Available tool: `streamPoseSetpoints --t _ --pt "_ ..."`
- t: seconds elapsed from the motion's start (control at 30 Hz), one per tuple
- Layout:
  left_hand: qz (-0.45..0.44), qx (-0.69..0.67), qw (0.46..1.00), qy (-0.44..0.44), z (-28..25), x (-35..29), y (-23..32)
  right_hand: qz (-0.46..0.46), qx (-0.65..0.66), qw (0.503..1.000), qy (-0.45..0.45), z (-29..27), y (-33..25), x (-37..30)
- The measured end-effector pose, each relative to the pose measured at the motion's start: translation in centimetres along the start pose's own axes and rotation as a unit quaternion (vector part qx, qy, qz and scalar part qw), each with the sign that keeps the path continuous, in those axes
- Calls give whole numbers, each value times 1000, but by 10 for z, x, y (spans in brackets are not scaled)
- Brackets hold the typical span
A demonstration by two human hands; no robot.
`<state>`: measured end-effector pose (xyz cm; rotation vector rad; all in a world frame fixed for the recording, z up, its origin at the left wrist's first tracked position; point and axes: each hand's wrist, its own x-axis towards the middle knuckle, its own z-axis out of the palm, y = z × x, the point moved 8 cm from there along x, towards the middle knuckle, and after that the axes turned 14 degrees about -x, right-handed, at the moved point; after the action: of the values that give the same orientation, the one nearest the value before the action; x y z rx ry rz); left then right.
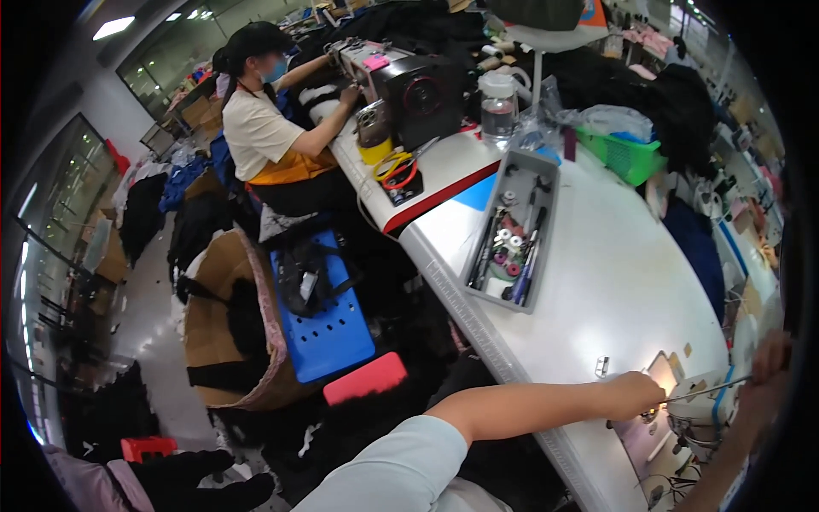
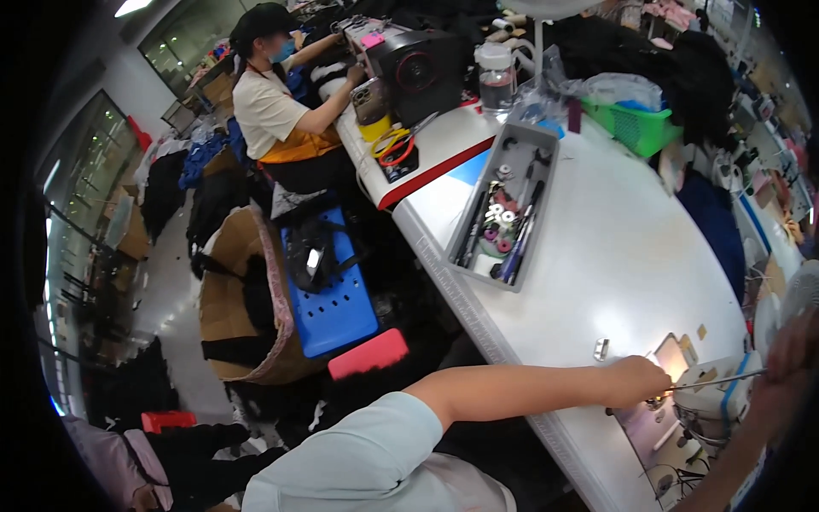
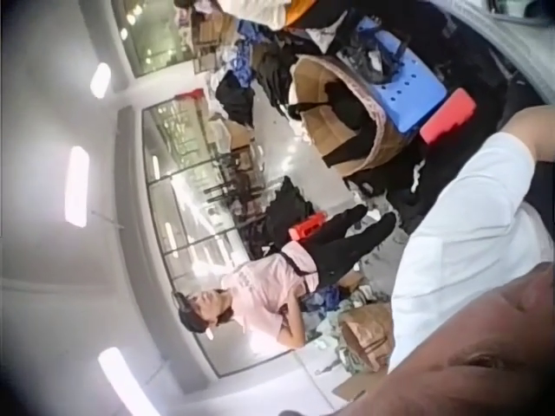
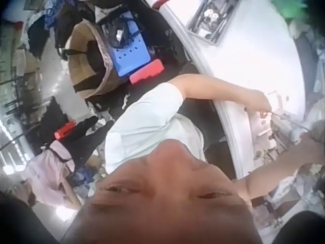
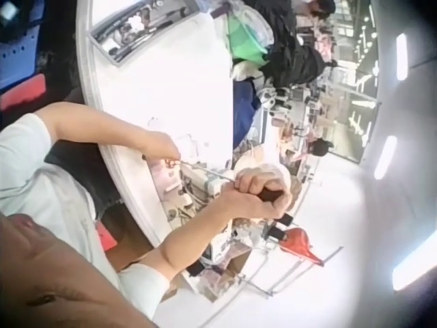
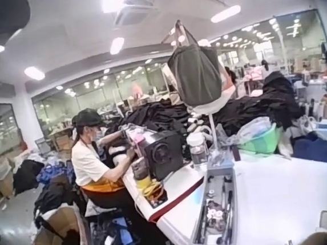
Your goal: Using a screwdriver to adjust and repair components of an industrial sewing machine.
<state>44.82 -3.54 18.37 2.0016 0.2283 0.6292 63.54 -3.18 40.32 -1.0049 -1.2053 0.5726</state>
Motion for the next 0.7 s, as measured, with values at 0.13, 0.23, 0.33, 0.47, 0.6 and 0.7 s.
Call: streamPoseSetpoints --t 0.13,0.23,0.33,0.47,0.6,0.7 --pt "-15 -11 1000 10 2 -5 -14 -36 116 982 -142 121 -50 -23" --pt "55 -67 994 62 -2 -14 -16 -28 148 955 -256 144 -69 -30" --pt "12 -25 998 59 -16 -21 -13 -12 150 934 -324 182 -76 -31" --pt "43 -55 994 82 -22 -17 6 35 21 955 -293 174 -69 -20" --pt "28 -39 996 70 -24 -23 13 140 -23 956 -257 178 -73 -32" --pt "36 -49 995 81 -23 -23 11 65 90 967 -228 169 -72 -33"
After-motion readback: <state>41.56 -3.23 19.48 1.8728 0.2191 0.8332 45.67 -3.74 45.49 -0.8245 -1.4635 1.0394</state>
